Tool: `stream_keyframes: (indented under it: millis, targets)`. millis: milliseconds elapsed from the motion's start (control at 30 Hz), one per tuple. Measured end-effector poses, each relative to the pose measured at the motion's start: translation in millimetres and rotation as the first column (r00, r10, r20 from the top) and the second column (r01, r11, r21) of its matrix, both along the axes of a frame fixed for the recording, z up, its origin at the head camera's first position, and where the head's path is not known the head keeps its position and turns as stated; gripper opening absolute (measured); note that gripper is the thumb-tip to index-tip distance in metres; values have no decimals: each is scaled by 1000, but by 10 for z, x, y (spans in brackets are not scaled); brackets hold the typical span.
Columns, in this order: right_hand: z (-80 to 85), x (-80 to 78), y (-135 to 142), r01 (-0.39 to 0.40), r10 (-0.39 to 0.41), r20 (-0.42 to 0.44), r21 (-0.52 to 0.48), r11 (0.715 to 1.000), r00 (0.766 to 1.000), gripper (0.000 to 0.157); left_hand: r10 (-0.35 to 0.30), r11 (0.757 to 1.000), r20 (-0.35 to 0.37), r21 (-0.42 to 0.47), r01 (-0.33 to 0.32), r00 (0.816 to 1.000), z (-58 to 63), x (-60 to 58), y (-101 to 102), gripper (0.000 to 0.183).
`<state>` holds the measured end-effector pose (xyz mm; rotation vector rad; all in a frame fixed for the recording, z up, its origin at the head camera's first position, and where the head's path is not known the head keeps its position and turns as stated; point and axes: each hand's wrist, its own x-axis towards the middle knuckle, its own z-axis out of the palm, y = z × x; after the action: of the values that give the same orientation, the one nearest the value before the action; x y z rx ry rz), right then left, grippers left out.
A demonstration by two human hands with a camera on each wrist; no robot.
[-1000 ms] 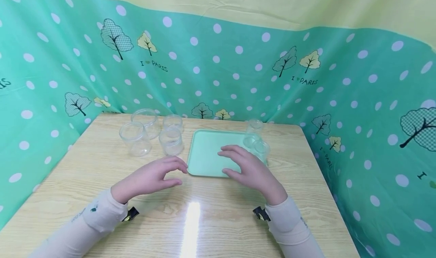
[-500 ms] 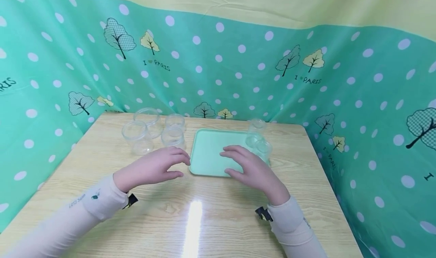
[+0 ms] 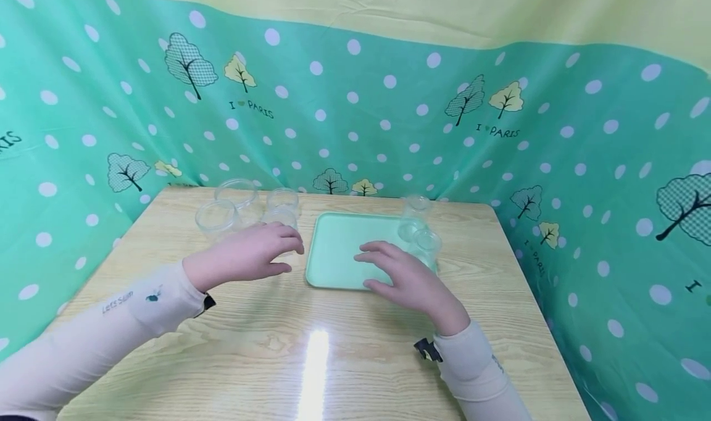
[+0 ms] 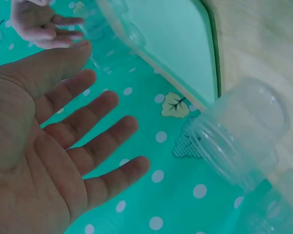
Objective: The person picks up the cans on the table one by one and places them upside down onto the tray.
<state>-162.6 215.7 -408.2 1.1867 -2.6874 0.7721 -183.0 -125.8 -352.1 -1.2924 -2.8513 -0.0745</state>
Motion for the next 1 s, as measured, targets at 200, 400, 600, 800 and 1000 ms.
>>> stream_keyframes:
  millis: [200, 400, 600, 800, 1000]
  targets:
    - [17, 12, -9, -17, 17, 10, 19, 1000, 1000, 44, 53, 991, -25, -121, -55, 998, 80, -134, 0, 39]
    - [10, 10, -13, -38, 38, -17, 12, 999, 999, 40, 55, 989, -44, -137, -61, 997, 84, -309, -26, 41]
    - [6, 2, -22, -64, 65, -16, 20, 998, 998, 37, 50, 991, 4, -122, -49, 999, 101, -479, -84, 45]
    - [-15, -8, -18, -65, 65, -2, 32, 997, 998, 33, 76, 989, 103, -135, -62, 992, 118, -634, -164, 48]
    - [-28, -7, -21, -72, 73, -14, 36, 997, 997, 31, 75, 989, 132, -139, -57, 988, 94, -760, -183, 52]
